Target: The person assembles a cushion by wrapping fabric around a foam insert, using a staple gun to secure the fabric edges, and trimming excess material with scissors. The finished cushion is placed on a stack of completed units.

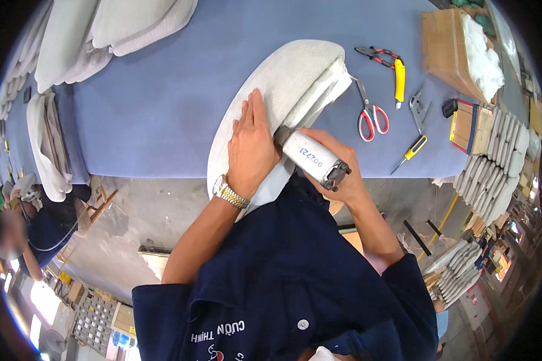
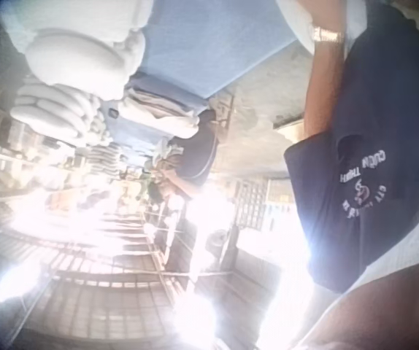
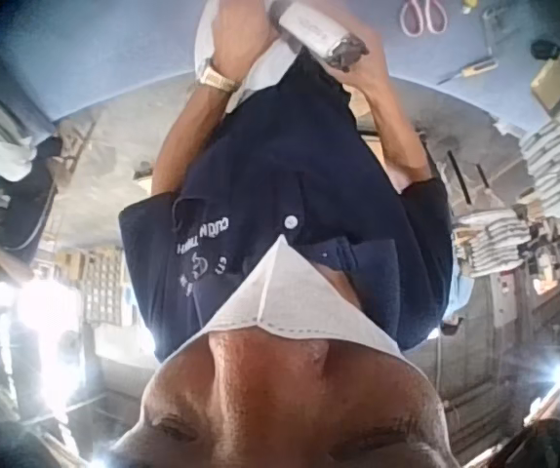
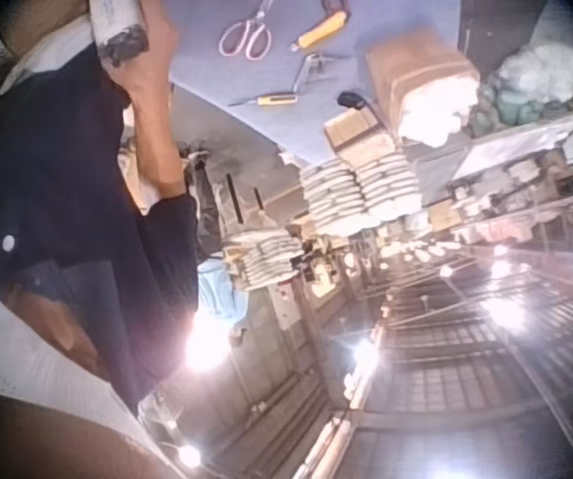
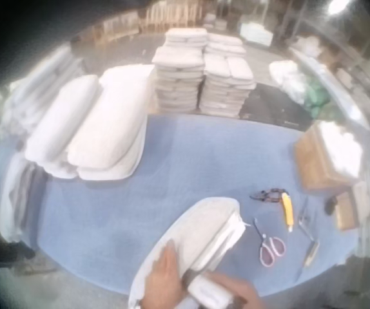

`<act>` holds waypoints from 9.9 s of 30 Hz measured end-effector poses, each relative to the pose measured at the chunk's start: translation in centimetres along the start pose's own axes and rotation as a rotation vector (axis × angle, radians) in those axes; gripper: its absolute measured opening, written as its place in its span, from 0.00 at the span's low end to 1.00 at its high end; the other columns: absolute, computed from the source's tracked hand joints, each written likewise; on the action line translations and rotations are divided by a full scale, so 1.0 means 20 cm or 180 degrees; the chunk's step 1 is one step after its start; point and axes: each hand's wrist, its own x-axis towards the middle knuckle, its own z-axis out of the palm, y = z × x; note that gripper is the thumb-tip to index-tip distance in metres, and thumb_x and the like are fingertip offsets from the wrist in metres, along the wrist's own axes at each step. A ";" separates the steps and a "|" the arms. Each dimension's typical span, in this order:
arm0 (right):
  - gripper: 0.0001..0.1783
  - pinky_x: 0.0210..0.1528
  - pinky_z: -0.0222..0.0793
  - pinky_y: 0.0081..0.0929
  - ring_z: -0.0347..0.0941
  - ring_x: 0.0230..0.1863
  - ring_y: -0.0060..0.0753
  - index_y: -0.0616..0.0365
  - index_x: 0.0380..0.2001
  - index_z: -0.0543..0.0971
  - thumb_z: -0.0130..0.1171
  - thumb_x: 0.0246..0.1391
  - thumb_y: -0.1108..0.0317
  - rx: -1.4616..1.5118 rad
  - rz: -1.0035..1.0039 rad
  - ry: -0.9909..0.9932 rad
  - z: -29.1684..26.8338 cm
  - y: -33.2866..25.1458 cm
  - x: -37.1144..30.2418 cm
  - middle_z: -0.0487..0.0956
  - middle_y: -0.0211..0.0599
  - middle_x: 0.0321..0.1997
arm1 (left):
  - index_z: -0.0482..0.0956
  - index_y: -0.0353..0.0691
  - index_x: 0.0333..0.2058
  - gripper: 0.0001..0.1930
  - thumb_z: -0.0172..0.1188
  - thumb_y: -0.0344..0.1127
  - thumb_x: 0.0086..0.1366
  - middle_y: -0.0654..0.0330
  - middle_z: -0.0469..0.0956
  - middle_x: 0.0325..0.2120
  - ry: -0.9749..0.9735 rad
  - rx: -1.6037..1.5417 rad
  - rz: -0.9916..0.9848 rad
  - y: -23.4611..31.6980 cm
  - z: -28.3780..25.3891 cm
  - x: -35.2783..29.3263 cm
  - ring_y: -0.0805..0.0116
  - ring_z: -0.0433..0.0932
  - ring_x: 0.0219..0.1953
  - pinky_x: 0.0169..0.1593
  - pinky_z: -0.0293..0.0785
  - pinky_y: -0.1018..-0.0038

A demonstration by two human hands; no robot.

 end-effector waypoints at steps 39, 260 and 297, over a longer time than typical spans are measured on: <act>0.33 0.51 0.78 0.35 0.83 0.50 0.52 0.54 0.57 0.79 0.69 0.42 0.72 0.0006 -0.0279 0.0340 0.10 0.11 -0.03 0.84 0.44 0.52 | 0.50 0.46 0.77 0.35 0.37 0.58 0.80 0.47 0.43 0.78 -0.0920 -0.1726 0.0037 -0.42 0.02 -0.06 0.50 0.36 0.80 0.79 0.34 0.56; 0.31 0.57 0.75 0.32 0.83 0.54 0.43 0.61 0.58 0.79 0.69 0.47 0.72 -0.0449 0.0362 0.0667 0.68 -0.30 -0.06 0.84 0.48 0.54 | 0.44 0.42 0.77 0.47 0.57 0.55 0.70 0.36 0.44 0.76 -0.1594 -0.0977 0.0875 -0.70 -0.41 -0.14 0.38 0.41 0.78 0.77 0.46 0.48; 0.32 0.50 0.76 0.29 0.84 0.46 0.40 0.59 0.58 0.79 0.70 0.47 0.67 -0.0462 0.0763 0.0358 0.72 -0.38 -0.06 0.84 0.43 0.52 | 0.45 0.38 0.76 0.56 0.73 0.36 0.55 0.39 0.50 0.75 -0.1407 -0.0518 0.0501 -0.60 -0.44 -0.17 0.34 0.53 0.75 0.65 0.68 0.35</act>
